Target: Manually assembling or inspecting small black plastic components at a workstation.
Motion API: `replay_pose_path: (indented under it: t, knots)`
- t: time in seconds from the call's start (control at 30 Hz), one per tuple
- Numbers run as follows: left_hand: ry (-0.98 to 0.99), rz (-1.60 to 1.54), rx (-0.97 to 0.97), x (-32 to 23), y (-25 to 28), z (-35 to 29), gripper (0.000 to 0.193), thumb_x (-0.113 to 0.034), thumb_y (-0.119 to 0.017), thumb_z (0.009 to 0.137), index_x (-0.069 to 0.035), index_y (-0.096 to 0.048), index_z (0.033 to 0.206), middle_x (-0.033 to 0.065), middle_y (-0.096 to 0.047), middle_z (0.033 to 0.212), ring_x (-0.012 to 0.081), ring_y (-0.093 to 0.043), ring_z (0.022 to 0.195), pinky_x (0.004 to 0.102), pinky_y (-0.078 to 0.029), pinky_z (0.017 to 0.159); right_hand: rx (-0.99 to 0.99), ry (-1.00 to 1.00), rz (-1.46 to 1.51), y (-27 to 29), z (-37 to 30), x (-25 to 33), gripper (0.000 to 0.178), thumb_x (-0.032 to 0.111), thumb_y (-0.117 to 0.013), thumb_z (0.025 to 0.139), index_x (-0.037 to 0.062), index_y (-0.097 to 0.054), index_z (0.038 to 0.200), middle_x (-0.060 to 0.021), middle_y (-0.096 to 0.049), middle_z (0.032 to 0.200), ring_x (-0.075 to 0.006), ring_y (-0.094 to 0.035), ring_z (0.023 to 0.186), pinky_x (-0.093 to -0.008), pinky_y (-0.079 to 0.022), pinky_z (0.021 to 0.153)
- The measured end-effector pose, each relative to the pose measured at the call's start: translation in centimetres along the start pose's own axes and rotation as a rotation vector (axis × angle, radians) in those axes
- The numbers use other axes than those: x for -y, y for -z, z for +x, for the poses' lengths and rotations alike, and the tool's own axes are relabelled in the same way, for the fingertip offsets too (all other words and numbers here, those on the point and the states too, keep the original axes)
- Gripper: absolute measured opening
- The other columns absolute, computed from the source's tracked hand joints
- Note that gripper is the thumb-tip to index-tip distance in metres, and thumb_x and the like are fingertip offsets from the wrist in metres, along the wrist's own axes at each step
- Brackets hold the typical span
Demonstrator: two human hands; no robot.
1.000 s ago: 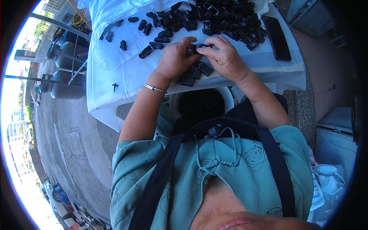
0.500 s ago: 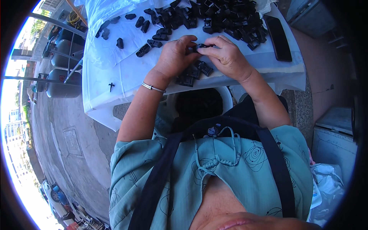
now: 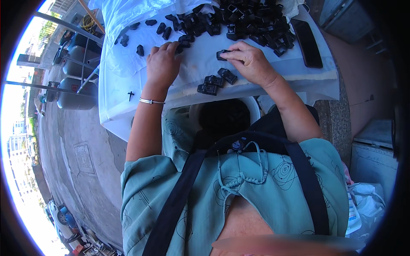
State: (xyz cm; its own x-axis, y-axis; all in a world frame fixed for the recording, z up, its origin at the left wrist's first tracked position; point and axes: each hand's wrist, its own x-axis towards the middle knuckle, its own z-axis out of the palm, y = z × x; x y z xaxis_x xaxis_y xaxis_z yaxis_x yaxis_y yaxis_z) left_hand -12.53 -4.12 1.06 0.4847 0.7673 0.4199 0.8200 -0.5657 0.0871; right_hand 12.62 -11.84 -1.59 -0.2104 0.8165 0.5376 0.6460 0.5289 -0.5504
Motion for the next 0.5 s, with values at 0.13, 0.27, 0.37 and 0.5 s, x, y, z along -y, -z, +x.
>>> replay_pose_path:
  t: [0.13, 0.27, 0.37, 0.5]
  knots:
    - [0.014, 0.049, 0.059, -0.3, -0.8, 0.7, 0.035, -0.016, -0.067, 0.075, -0.010, -0.063, 0.109, 0.0106, -0.064, 0.103, 0.0314, -0.059, 0.095, 0.0424, -0.047, 0.082, -0.019, 0.011, -0.075, -0.4, -0.1, 0.1, 0.022, 0.002, -0.066, 0.080, 0.0129, -0.074, 0.099, -0.0084, -0.064, 0.098, -0.0218, -0.064, 0.087, -0.0315, -0.052, 0.078]
    - [-0.053, -0.146, 0.005, -2.3, -1.4, -0.3, 0.032, -0.017, -0.070, 0.076, -0.008, -0.063, 0.105, 0.0109, -0.063, 0.095, 0.0321, -0.060, 0.091, 0.0404, -0.049, 0.079, -0.021, -0.009, -0.184, -0.4, -0.3, 0.1, 0.017, 0.012, -0.065, 0.082, 0.0178, -0.074, 0.096, -0.0042, -0.065, 0.097, -0.0224, -0.062, 0.092, -0.0389, -0.050, 0.082]
    - [-0.101, -0.257, -0.196, -3.8, -3.0, -1.2, 0.036, -0.018, -0.069, 0.075, -0.007, -0.061, 0.108, 0.0145, -0.062, 0.100, 0.0340, -0.059, 0.096, 0.0423, -0.049, 0.082, 0.017, -0.012, -0.060, 0.0, 0.0, -0.4, 0.017, 0.013, -0.064, 0.083, 0.0169, -0.074, 0.096, -0.0048, -0.065, 0.102, -0.0230, -0.062, 0.094, -0.0377, -0.050, 0.084]
    - [-0.017, -0.320, -0.257, -3.8, -3.2, -1.6, 0.035, -0.018, -0.068, 0.077, -0.005, -0.060, 0.108, 0.0153, -0.062, 0.100, 0.0342, -0.058, 0.095, 0.0425, -0.048, 0.083, -0.009, -0.002, -0.089, 0.6, 0.7, 0.6, 0.020, 0.008, -0.064, 0.083, 0.0114, -0.072, 0.102, -0.0092, -0.065, 0.105, -0.0257, -0.063, 0.095, -0.0335, -0.050, 0.086]
